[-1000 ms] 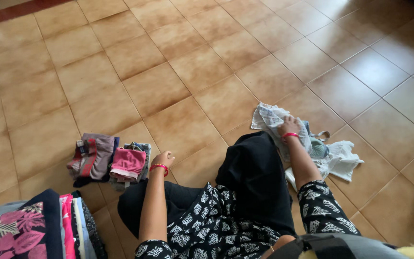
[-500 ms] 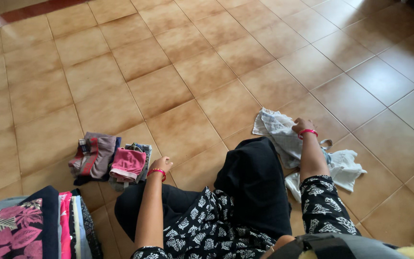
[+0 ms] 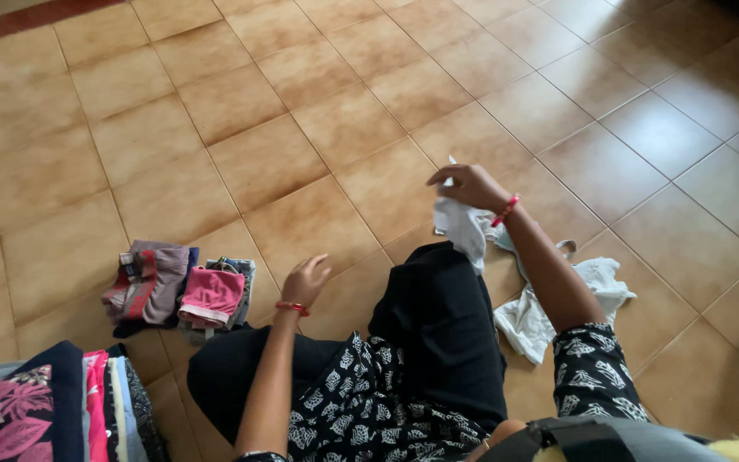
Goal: The person folds several white cloths and a gray garment by hand while sitting on the floor, placing each folded item into a stack.
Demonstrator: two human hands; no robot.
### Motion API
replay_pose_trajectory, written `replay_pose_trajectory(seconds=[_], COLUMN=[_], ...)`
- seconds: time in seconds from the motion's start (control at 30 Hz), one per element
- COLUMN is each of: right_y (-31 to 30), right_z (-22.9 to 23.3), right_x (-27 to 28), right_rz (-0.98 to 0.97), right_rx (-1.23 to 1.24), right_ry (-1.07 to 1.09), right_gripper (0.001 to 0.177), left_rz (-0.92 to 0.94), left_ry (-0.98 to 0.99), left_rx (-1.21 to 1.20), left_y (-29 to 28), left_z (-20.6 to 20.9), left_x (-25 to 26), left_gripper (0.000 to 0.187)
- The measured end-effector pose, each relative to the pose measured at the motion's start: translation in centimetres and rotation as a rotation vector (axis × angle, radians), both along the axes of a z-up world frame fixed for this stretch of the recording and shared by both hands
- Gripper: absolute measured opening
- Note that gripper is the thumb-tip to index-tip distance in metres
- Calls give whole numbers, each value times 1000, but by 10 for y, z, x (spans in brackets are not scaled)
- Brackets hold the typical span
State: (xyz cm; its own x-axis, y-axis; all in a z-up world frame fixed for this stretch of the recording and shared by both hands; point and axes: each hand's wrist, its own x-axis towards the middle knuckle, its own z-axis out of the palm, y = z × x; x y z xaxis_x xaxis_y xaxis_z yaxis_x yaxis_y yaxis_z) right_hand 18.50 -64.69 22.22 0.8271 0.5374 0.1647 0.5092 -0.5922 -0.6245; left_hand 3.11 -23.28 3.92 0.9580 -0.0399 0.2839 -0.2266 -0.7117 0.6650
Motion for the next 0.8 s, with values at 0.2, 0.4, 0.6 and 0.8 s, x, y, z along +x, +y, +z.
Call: replay_pose_trajectory(seconds=[0.2,0.4,0.6,0.8], right_y=[103,120,96,78], right_z=[66,89,82,98], right_x=[-72,-103,-88,-78], right_rz=[430,542,516,467], right_rx=[87,244,330,555], right_ry=[-10,-47,40,297], right_gripper=[17,12,12,13], left_rz=[-188,-286,-164,-92], left_ry=[-474,-318,-72,-356], left_rx=[-181,-162,-196,-219], left_y=[-79,-77,-49,-3], left_z=[145,215,197,191], left_x=[-19,-26,-50,-67], left_gripper=[52,47,15,9])
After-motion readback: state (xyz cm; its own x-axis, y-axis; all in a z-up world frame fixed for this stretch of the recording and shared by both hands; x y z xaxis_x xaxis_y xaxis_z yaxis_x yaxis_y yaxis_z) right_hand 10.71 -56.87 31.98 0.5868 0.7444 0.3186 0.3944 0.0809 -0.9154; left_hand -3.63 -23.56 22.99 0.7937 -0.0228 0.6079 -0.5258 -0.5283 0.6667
